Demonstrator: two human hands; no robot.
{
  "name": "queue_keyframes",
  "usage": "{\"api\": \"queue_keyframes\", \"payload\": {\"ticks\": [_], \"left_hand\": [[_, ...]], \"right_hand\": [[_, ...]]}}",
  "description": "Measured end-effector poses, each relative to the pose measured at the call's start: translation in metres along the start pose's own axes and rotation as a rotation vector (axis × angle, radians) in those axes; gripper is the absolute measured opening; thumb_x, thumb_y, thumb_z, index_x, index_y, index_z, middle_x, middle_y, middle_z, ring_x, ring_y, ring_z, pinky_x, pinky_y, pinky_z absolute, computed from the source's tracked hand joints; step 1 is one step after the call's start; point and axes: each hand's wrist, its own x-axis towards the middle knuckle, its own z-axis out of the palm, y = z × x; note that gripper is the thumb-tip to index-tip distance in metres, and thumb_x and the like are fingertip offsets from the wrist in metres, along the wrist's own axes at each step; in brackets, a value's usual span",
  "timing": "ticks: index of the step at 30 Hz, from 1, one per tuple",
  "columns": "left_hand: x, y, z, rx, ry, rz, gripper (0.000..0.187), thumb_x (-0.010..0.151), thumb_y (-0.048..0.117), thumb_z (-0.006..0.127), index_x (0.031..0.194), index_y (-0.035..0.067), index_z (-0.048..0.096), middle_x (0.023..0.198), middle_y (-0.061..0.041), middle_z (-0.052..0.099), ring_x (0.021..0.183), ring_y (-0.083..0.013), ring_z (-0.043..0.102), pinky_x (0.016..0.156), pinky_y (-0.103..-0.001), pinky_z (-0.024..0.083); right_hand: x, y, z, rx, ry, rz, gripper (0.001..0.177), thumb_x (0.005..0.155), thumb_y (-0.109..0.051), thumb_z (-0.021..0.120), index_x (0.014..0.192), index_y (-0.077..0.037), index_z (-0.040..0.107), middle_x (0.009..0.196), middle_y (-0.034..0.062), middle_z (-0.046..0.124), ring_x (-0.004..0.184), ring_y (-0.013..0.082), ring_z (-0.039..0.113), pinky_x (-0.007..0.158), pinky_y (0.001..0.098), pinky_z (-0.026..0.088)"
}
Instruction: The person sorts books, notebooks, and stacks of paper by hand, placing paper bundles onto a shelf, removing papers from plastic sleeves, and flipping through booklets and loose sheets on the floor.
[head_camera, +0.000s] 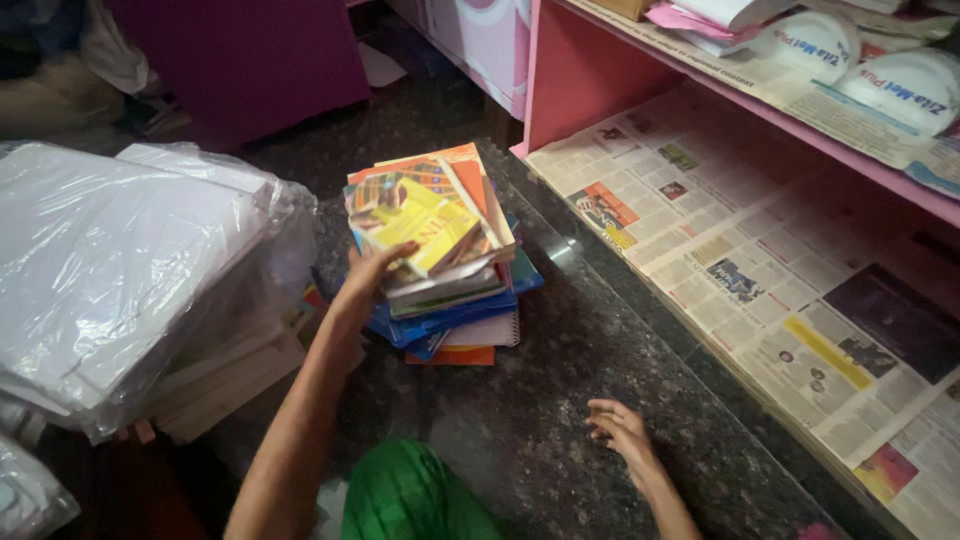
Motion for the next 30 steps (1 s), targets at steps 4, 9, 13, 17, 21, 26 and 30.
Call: {"api": "queue_keyframes", "payload": {"ticks": [4, 9, 13, 17, 21, 26, 30], "left_hand": [[-0.018, -0.004, -0.006, -0.122, -0.02, -0.113, 0.069, 0.072, 0.035, 0.083, 0.126, -0.005, 0.064, 0.109, -0.016, 0.073, 0.085, -0.0209, 0.074, 0.072, -0.029, 0.06], [-0.049, 0.001, 0.011, 0.033, 0.077, -0.161, 0.058, 0.077, 0.035, 0.084, 0.116, -0.006, 0.072, 0.092, -0.012, 0.076, 0.073, -0.0202, 0.069, 0.067, -0.031, 0.054], [-0.092, -0.012, 0.024, -0.017, -0.015, -0.128, 0.049, 0.079, 0.029, 0.081, 0.114, -0.003, 0.072, 0.091, -0.008, 0.076, 0.071, -0.0162, 0.069, 0.064, -0.028, 0.054], [-0.125, -0.034, 0.036, -0.107, -0.107, -0.154, 0.042, 0.079, 0.024, 0.078, 0.112, -0.001, 0.07, 0.091, -0.01, 0.077, 0.072, -0.0178, 0.072, 0.065, -0.029, 0.057], [-0.15, -0.07, 0.054, -0.027, -0.221, -0.109, 0.049, 0.078, 0.018, 0.077, 0.12, -0.002, 0.063, 0.094, -0.012, 0.078, 0.074, -0.02, 0.073, 0.063, -0.032, 0.057], [-0.174, -0.109, 0.086, 0.019, -0.269, -0.124, 0.063, 0.071, 0.014, 0.078, 0.129, 0.005, 0.053, 0.1, -0.012, 0.079, 0.085, -0.0221, 0.078, 0.072, -0.035, 0.062], [-0.181, -0.108, 0.109, 0.229, -0.396, -0.011, 0.075, 0.064, 0.017, 0.089, 0.131, 0.008, 0.056, 0.109, -0.009, 0.077, 0.098, -0.0233, 0.076, 0.085, -0.037, 0.061]], "right_hand": [[-0.005, 0.006, -0.003, 0.148, -0.072, -0.082, 0.035, 0.095, -0.017, 0.064, 0.129, -0.008, 0.066, 0.101, 0.0058, 0.074, 0.082, 0.0153, 0.067, 0.081, 0.0343, 0.055], [-0.012, -0.001, -0.002, 0.274, -0.074, -0.011, 0.036, 0.096, -0.02, 0.063, 0.13, -0.008, 0.065, 0.101, 0.0077, 0.072, 0.085, 0.0164, 0.068, 0.083, 0.0365, 0.057], [-0.018, -0.013, 0.003, 0.365, -0.127, -0.004, 0.036, 0.097, -0.019, 0.061, 0.13, -0.008, 0.066, 0.102, 0.0081, 0.072, 0.086, 0.0179, 0.068, 0.083, 0.0364, 0.056], [-0.042, -0.037, 0.016, 0.545, -0.294, -0.099, 0.048, 0.095, -0.034, 0.057, 0.136, -0.008, 0.059, 0.106, 0.0068, 0.072, 0.095, 0.0168, 0.069, 0.085, 0.0361, 0.056], [-0.045, -0.068, 0.027, 0.804, -0.34, -0.052, 0.071, 0.085, -0.057, 0.05, 0.14, -0.013, 0.05, 0.117, 0.0052, 0.072, 0.107, 0.0185, 0.069, 0.09, 0.0429, 0.055], [0.016, -0.082, 0.022, 0.878, -0.687, -0.436, 0.08, 0.094, -0.06, 0.061, 0.147, -0.001, 0.048, 0.124, 0.0177, 0.07, 0.107, 0.0307, 0.068, 0.09, 0.0433, 0.056], [0.044, -0.058, -0.005, 0.688, -0.165, -0.292, 0.068, 0.079, -0.028, 0.08, 0.137, -0.011, 0.05, 0.114, 0.0058, 0.067, 0.109, 0.0236, 0.069, 0.093, 0.0432, 0.06]]}}
